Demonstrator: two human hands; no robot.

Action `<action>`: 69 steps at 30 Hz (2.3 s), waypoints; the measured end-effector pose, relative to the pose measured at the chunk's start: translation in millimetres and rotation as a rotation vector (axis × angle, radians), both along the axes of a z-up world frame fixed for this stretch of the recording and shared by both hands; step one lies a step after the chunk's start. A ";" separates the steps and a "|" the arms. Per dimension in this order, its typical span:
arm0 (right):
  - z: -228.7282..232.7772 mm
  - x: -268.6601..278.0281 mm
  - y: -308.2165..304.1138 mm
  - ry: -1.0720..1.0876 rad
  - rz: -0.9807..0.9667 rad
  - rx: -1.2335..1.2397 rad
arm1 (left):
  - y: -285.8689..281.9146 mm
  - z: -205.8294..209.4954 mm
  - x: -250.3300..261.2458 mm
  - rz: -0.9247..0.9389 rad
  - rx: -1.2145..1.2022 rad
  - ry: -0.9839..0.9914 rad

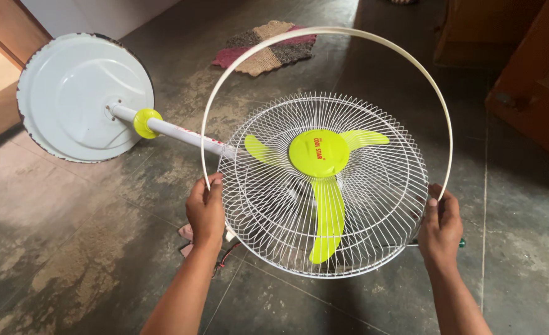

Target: The person removes the outer cage of a standing electric fan, then reattaches it. They use a screwdriver to loosen and tighten the central screw securing the cage.

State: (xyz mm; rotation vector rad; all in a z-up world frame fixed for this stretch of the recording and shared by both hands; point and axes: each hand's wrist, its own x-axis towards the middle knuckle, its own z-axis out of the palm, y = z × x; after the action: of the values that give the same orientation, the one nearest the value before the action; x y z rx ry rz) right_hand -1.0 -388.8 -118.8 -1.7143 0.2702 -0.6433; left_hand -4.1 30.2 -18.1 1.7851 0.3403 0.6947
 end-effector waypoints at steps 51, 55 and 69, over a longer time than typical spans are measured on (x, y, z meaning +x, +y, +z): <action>73.4 -23.5 -22.2 -0.024 0.102 0.878 | -4.4 7.6 -33.8 0.103 0.171 -0.171; 79.6 -21.6 -9.5 -0.146 0.100 0.928 | -19.5 24.6 -44.1 -0.070 -0.045 -0.128; 99.8 -28.1 89.9 -0.279 0.390 1.078 | -68.4 58.1 -80.7 -0.596 -0.195 0.130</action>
State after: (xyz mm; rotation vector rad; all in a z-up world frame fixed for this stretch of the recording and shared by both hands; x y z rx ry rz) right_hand -29.1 -298.8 -19.0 -0.6000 0.0460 -0.3226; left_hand -84.8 -38.2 40.0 1.6289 -0.0465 0.1184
